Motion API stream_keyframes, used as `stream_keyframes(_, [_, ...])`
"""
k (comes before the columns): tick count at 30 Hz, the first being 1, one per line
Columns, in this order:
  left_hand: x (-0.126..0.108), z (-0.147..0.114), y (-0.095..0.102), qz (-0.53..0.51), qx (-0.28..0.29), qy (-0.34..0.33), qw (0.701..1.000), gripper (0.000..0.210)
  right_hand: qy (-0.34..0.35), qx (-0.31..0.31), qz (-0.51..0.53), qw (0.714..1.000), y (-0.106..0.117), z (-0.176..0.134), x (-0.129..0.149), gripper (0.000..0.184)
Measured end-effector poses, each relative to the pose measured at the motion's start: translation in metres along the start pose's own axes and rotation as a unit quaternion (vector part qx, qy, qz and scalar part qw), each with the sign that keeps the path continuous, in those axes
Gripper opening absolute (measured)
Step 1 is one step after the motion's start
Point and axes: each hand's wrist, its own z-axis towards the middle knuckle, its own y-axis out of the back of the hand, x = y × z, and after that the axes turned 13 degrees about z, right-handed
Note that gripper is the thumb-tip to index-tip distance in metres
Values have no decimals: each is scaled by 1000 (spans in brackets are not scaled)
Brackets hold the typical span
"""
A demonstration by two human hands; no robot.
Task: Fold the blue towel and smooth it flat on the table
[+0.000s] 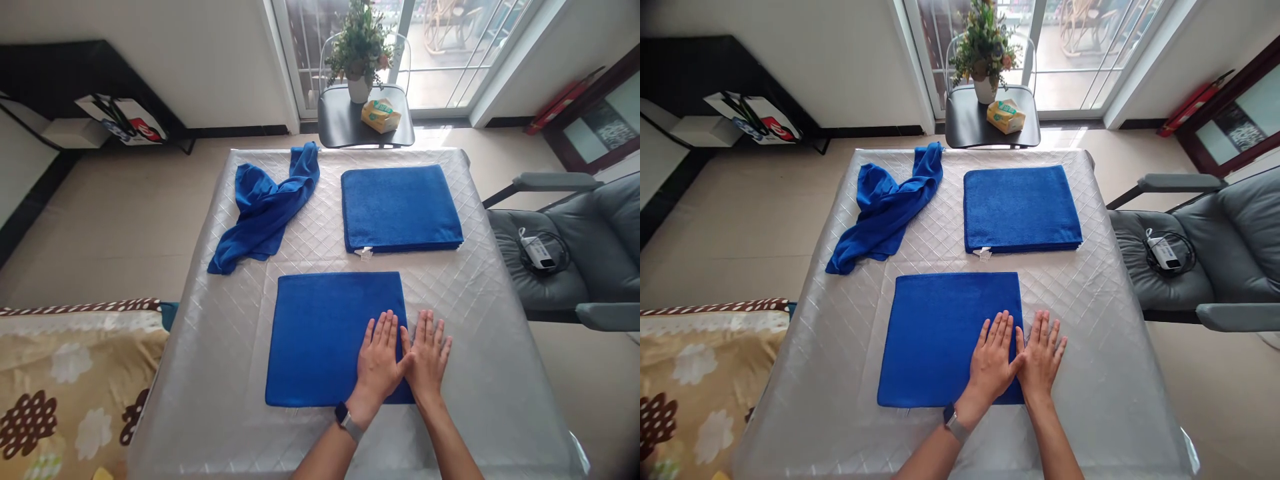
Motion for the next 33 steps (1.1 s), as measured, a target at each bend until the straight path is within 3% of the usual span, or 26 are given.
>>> stream_keyframes(5, [48, -42, 6, 62, 20, 65, 996, 79, -15, 5, 20, 1000, 2, 3, 4, 67])
stream_keyframes(12, [120, -107, 20, 103, 8, 237, 966, 68, -19, 8, 36, 999, 3, 2, 4, 67])
stream_keyframes(19, [145, -140, 28, 71, 28, 285, 956, 69, -11, 8, 36, 999, 7, 4, 5, 64])
stream_keyframes(23, [137, -145, 35, 76, 37, 301, 950, 70, 24, 8, 35, 999, 19, -19, 1, 61])
stream_keyframes(26, [113, -139, 40, 68, 27, 280, 957, 69, 37, 23, 30, 999, 22, -49, -7, 62])
stream_keyframes(29, [71, -120, 41, 47, 36, 174, 983, 68, 36, 43, 21, 998, 17, -72, -13, 62])
stream_keyframes(33, [8, -86, 30, 9, 34, 7, 999, 73, 32, 52, 18, 998, 10, -81, -18, 62])
